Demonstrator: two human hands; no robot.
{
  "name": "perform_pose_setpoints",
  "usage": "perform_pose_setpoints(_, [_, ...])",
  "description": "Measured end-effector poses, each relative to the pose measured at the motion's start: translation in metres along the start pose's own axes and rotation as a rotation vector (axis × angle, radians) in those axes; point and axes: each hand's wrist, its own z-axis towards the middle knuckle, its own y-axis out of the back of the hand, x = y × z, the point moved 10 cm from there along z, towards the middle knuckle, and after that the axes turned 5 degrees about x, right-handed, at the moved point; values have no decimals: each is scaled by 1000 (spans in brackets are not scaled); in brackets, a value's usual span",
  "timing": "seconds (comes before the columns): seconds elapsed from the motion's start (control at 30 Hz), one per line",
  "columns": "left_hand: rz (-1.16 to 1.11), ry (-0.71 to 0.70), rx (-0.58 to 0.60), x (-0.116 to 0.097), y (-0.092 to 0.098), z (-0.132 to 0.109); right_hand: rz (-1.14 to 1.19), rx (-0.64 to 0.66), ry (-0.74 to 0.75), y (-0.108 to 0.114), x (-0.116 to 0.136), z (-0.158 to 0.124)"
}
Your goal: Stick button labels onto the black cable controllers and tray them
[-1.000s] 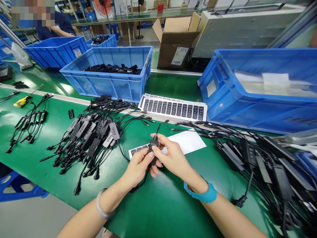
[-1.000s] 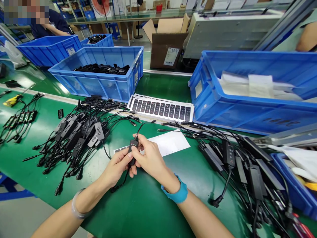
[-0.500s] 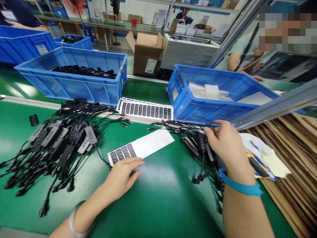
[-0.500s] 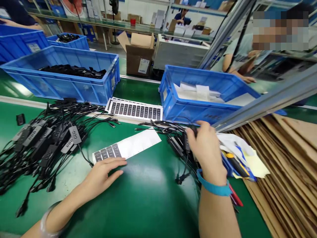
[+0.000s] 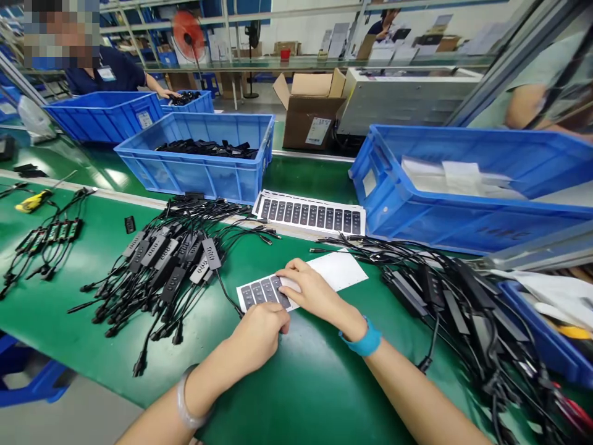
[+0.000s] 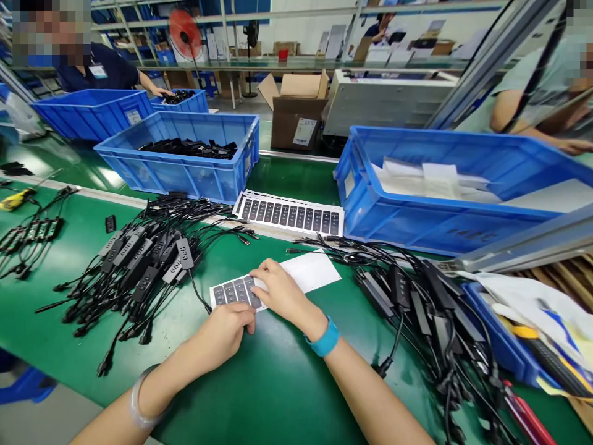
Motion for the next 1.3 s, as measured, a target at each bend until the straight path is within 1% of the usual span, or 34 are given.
perform_pose_setpoints(0.07, [-4,1,-10,0,0,0,89,-7,-4,5,2,-3])
perform_pose_setpoints(0.17, [-21,-13,-6,0,2,1,317,-74,15,28,6,-6])
perform_pose_setpoints(0.2, [-29,-29,-15,-1,5,1,403,-118,20,38,6,-7])
perform_pose_setpoints(0.23, [-29,-37,-54,0,13,0,484,-172,18,48,6,-9])
perform_pose_setpoints(0.27, [-6,-19,-137,5,27,-2,558,-231,4,58,4,-10])
perform_pose_setpoints(0.3, [45,42,-261,14,45,-6,625,-282,-20,65,2,-11])
perform_pose_setpoints(0.33, [127,148,-409,27,66,-13,683,-321,-48,70,0,-12])
perform_pose_setpoints(0.37, [230,291,-549,41,87,-25,732,-348,-74,73,-1,-13])
perform_pose_setpoints(0.4, [336,450,-650,56,104,-37,776,-364,-92,74,-1,-14])
perform_pose_setpoints(0.43, [421,592,-691,70,115,-47,814,-373,-103,74,1,-14])
perform_pose_setpoints(0.47, [471,698,-687,83,122,-53,844,-375,-105,73,3,-14])
perform_pose_setpoints(0.5, [485,765,-659,95,125,-57,865,-372,-101,72,6,-14])
perform_pose_setpoints(0.53, [467,795,-640,104,126,-59,877,-363,-97,70,9,-13])
perform_pose_setpoints(0.57, [422,796,-648,110,127,-61,885,-352,-93,67,11,-13])
perform_pose_setpoints(0.6, [354,765,-686,112,128,-63,892,-340,-91,65,14,-12])
perform_pose_setpoints(0.63, [258,706,-739,111,128,-63,899,-330,-91,62,15,-12])
perform_pose_setpoints(0.7, [-52,539,-822,105,123,-59,917,-331,-95,60,17,-12])
perform_pose_setpoints(0.73, [-263,450,-820,102,116,-52,926,-340,-96,60,17,-12])
perform_pose_setpoints(0.77, [-493,369,-789,99,105,-44,930,-353,-99,60,18,-12])
perform_pose_setpoints(0.83, [-949,257,-677,88,78,-24,934,-377,-110,60,17,-12])
perform_pose_setpoints(0.87, [-1144,225,-616,82,64,-15,935,-384,-119,60,16,-11])
perform_pose_setpoints(0.93, [-1432,198,-503,68,39,-3,944,-385,-138,57,13,-10])
perform_pose_setpoints(1.0, [-1589,210,-387,55,21,4,956,-381,-156,52,9,-9])
perform_pose_setpoints(1.07, [-1646,217,-280,43,10,6,950,-364,-176,47,5,-7])
perform_pose_setpoints(1.17, [-1656,180,-183,30,5,7,919,-321,-210,37,1,-5])
perform_pose_setpoints(1.3, [-1670,129,-137,23,4,7,891,-269,-238,26,2,-4])
